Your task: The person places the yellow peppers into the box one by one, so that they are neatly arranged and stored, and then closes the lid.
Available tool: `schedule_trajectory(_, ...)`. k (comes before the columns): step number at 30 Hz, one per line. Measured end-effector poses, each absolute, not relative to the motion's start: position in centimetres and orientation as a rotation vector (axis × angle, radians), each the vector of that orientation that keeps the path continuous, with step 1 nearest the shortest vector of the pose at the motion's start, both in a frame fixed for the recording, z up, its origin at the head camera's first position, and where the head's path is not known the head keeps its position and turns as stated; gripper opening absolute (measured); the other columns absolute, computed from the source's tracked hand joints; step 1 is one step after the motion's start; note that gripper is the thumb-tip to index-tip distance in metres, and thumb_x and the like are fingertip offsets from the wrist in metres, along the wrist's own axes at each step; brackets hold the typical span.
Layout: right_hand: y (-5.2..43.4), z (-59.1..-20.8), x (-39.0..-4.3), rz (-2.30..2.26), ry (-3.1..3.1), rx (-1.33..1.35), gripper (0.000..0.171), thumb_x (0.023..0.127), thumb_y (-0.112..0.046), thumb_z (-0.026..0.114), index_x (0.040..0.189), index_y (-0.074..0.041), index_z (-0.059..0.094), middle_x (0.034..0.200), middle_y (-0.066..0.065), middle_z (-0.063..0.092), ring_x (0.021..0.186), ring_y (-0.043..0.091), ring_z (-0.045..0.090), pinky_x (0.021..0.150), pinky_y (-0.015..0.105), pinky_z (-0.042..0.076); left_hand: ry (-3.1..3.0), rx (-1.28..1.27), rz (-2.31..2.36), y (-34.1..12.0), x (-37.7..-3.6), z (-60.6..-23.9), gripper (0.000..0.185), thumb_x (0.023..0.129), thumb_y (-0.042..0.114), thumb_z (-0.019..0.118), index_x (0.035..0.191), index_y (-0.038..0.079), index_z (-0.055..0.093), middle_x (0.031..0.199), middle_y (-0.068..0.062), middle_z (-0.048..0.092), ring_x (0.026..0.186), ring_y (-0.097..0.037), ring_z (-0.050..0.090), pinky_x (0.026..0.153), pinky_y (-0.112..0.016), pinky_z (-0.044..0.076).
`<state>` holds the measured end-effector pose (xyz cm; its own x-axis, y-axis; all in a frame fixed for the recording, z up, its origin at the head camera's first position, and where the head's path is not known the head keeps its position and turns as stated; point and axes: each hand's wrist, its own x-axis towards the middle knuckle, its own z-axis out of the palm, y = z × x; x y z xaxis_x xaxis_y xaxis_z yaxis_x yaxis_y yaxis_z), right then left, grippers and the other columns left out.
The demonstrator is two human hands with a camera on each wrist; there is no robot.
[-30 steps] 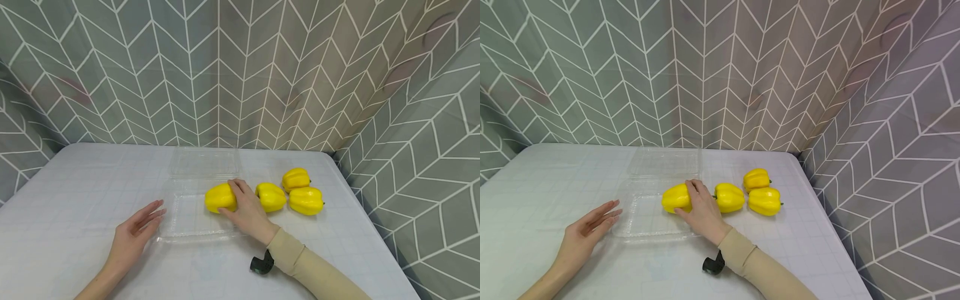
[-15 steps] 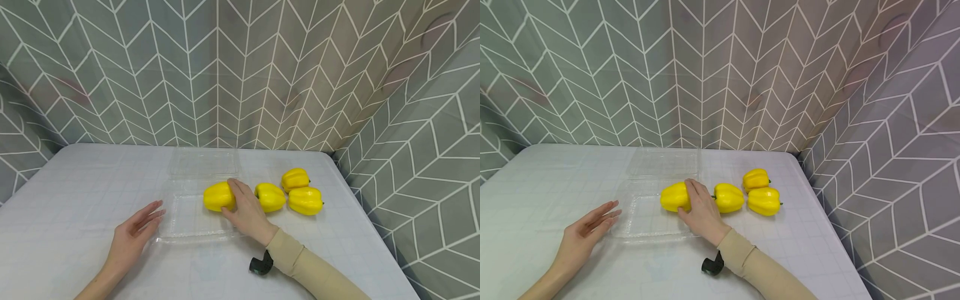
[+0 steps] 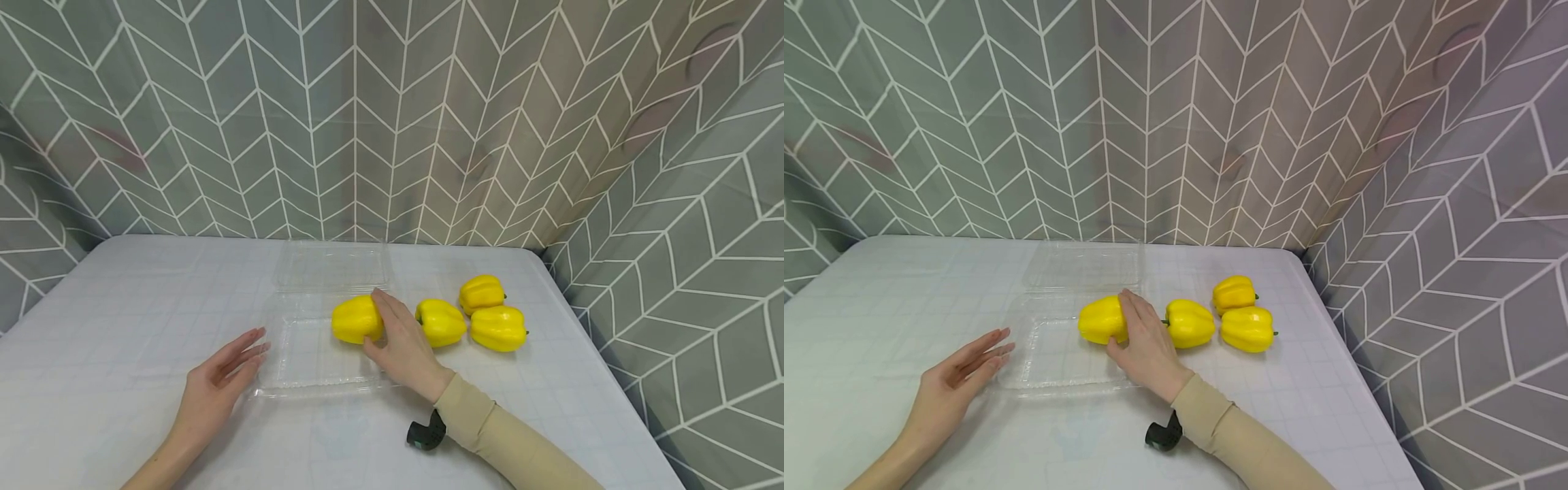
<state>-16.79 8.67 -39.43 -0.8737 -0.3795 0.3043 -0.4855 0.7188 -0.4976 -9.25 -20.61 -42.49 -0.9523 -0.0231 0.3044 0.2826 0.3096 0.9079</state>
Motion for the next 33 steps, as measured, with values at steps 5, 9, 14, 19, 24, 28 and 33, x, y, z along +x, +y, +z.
schedule_trajectory(5, 8.7, -39.5, -16.8, 0.873, -2.736, 0.705, 0.073, 0.09, -0.021, 0.07, 0.152, -0.004, 0.038, 0.158, 0.011, 0.039, 0.144, 0.027, 0.039, 0.121, 0.044, 0.034, -2.318, -0.236, -1.687, -20.6, -9.3, -42.6, 0.045, 0.099, 0.004, 0.061, 0.144, 0.003, 0.051, 0.143, -0.013, 0.057, 0.118, -0.003, 0.063, 0.095, -0.011, 0.05)
schedule_trajectory(9, 8.7, -39.5, -16.8, 0.878, -2.735, 0.703, 0.072, 0.09, -0.021, 0.07, 0.152, -0.004, 0.038, 0.157, 0.01, 0.04, 0.144, 0.027, 0.039, 0.121, 0.043, 0.034, -2.316, -0.233, -1.68, -20.6, -9.3, -42.6, 0.045, 0.099, 0.004, 0.061, 0.143, 0.004, 0.052, 0.143, -0.014, 0.057, 0.118, -0.003, 0.064, 0.095, -0.011, 0.05)
schedule_trajectory(14, 8.8, -39.3, -16.8, 0.932, -2.739, 0.691, 0.071, 0.089, -0.018, 0.071, 0.151, -0.004, 0.04, 0.157, 0.01, 0.04, 0.144, 0.028, 0.039, 0.12, 0.044, 0.034, -2.318, -0.232, -1.679, -20.7, -9.2, -42.6, 0.046, 0.099, 0.004, 0.061, 0.143, 0.004, 0.052, 0.143, -0.014, 0.057, 0.117, -0.002, 0.064, 0.095, -0.011, 0.05)
schedule_trajectory(19, 9.1, -38.9, -16.9, 0.971, -2.755, 0.707, 0.07, 0.089, -0.019, 0.071, 0.15, -0.004, 0.04, 0.158, 0.009, 0.039, 0.145, 0.027, 0.038, 0.12, 0.048, 0.033, -2.321, -0.233, -1.683, -20.6, -9.2, -42.6, 0.046, 0.099, 0.005, 0.061, 0.144, 0.003, 0.051, 0.143, -0.015, 0.057, 0.118, -0.001, 0.063, 0.095, -0.011, 0.05)
schedule_trajectory(24, 9.5, -38.5, -17.2, 0.999, -2.774, 0.746, 0.071, 0.09, -0.018, 0.072, 0.151, -0.004, 0.039, 0.157, 0.009, 0.04, 0.145, 0.027, 0.039, 0.12, 0.048, 0.033, -2.33, -0.218, -1.677, -20.6, -9.2, -42.6, 0.046, 0.099, 0.007, 0.061, 0.144, 0.004, 0.051, 0.143, -0.015, 0.057, 0.117, 0.0, 0.063, 0.095, -0.011, 0.05)
schedule_trajectory(28, 9.9, -38.0, -17.5, 1.007, -2.776, 0.786, 0.072, 0.088, -0.017, 0.074, 0.15, -0.004, 0.04, 0.156, 0.01, 0.042, 0.144, 0.028, 0.04, 0.12, 0.047, 0.034, -2.324, -0.218, -1.675, -20.6, -9.2, -42.6, 0.045, 0.099, 0.007, 0.062, 0.143, 0.004, 0.052, 0.143, -0.015, 0.057, 0.117, 0.0, 0.063, 0.095, -0.011, 0.05)
schedule_trajectory(33, 10.2, -37.6, -17.6, 0.988, -2.789, 0.814, 0.071, 0.088, -0.016, 0.074, 0.149, -0.004, 0.042, 0.155, 0.01, 0.044, 0.143, 0.028, 0.041, 0.119, 0.049, 0.036, -2.315, -0.222, -1.686, -20.7, -9.2, -42.5, 0.046, 0.099, 0.004, 0.062, 0.143, 0.004, 0.052, 0.142, -0.015, 0.058, 0.117, -0.002, 0.064, 0.095, -0.011, 0.051)
